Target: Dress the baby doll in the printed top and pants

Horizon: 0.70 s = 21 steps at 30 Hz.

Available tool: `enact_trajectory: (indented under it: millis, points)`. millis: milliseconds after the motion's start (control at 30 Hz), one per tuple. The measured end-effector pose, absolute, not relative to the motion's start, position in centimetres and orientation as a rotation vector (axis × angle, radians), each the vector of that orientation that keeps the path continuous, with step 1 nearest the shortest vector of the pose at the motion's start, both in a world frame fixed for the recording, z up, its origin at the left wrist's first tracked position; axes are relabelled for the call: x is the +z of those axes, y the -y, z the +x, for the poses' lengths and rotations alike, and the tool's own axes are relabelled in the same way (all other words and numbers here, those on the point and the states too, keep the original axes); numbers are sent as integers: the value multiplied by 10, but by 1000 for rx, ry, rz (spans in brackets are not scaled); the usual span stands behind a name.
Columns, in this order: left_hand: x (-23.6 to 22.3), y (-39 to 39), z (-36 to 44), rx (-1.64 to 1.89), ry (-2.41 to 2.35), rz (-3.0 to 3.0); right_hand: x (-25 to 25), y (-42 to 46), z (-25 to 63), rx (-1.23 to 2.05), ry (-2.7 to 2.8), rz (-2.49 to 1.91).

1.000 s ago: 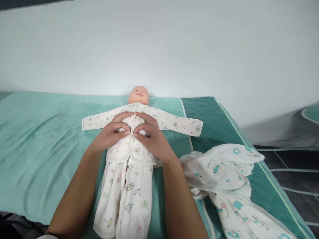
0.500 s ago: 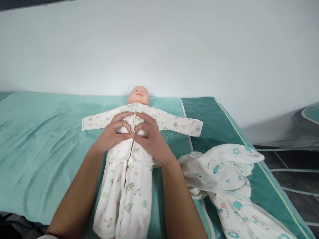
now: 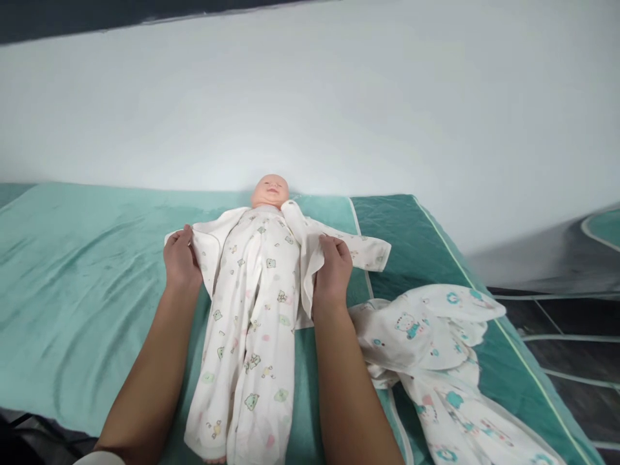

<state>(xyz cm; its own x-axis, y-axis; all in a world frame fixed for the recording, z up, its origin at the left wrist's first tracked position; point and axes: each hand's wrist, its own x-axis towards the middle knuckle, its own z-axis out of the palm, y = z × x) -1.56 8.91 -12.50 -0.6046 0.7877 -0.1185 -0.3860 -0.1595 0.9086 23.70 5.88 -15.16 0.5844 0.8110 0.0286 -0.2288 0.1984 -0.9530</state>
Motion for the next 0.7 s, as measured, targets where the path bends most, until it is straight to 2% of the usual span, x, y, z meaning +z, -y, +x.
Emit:
enact_trajectory:
  millis: [167, 467, 600, 700]
  points:
    - [-130, -100, -36, 2009, -1456, 442, -145, -58, 229, 813, 550, -1159]
    - [-142, -108, -57, 2071, -1513, 301, -166, -55, 295, 462, 426, -1366]
    - [-139, -104, -51, 2066, -1692, 608, -161, -44, 292, 143, 656, -1490]
    - [-136, -99, -40, 1974, -1791, 1236, -149, -31, 265, -190, 1084, -1505]
